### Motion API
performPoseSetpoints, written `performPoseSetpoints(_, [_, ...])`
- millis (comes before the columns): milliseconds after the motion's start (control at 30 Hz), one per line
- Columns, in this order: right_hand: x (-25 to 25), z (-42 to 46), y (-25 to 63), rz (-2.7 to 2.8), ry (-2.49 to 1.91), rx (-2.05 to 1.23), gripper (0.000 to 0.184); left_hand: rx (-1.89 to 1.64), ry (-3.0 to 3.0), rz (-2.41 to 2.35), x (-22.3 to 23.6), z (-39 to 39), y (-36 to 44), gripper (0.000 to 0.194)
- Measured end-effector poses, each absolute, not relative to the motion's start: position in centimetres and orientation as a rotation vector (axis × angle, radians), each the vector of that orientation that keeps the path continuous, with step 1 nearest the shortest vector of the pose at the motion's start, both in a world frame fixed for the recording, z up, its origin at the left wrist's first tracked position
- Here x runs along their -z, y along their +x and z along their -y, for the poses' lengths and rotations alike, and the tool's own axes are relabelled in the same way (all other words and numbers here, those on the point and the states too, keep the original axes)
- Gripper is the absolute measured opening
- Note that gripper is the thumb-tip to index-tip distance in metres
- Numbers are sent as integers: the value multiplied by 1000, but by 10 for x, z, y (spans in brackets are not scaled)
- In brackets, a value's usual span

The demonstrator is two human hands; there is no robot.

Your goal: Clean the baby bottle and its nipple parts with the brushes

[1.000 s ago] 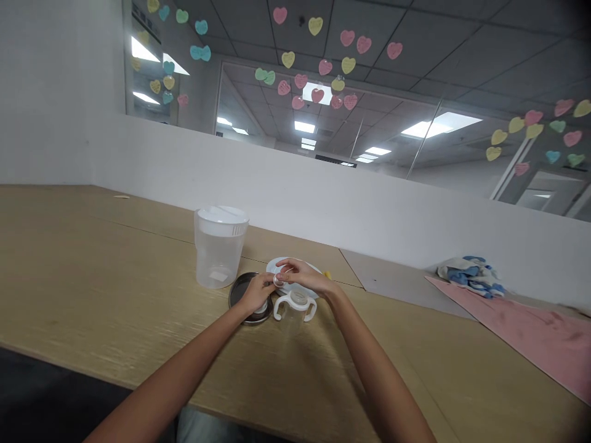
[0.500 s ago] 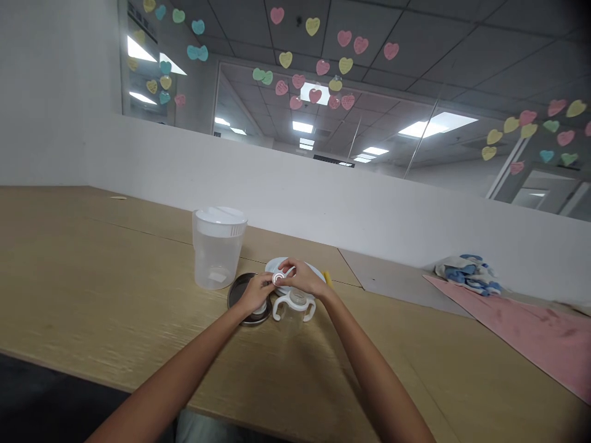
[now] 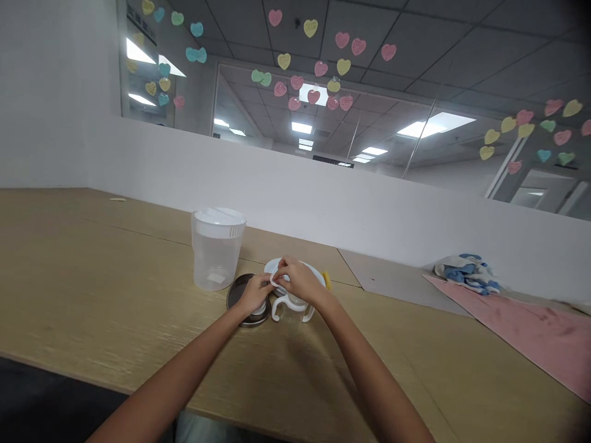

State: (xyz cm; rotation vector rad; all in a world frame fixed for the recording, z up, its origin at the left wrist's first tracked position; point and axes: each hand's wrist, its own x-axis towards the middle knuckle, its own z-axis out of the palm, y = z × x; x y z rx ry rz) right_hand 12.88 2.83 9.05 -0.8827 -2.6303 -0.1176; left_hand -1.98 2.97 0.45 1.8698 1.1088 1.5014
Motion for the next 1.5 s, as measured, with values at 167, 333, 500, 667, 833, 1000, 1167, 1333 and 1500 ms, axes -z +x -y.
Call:
performPoseSetpoints(167, [-92, -26, 129, 2704, -863, 226, 20, -1502, 1867, -1122, -4, -30, -19, 22])
performPoseSetpoints(333, [-93, -26, 128, 2733, -857, 398, 14, -1499, 1881, -1112, -5, -29, -19, 22])
performPoseSetpoints(500, [-90, -27, 127, 2694, -800, 442, 13, -1526, 1881, -1125, -4, -29, -18, 26])
performPoseSetpoints(667, [-91, -23, 123, 2529, -747, 143, 13, -1575, 1880, -1137, -2, -29, -14, 28])
performPoseSetpoints(833, [-98, -19, 122, 2335, -709, -125, 11, -1601, 1880, -1128, -1, -30, -10, 30])
performPoseSetpoints(1000, [-104, -15, 121, 2187, -668, -220, 11, -1609, 1897, -1141, 1, -33, -8, 32])
performPoseSetpoints(1167, [-111, -13, 125, 2061, -570, -336, 10, -1602, 1931, -1172, 3, -35, -8, 31])
performPoseSetpoints(1333, [-120, -10, 130, 1910, -511, -443, 12, -1576, 1963, -1203, 0, -32, -8, 33])
performPoseSetpoints(1500, [-136, -7, 137, 1670, -424, -545, 19, -1528, 2010, -1226, -2, -30, -9, 32])
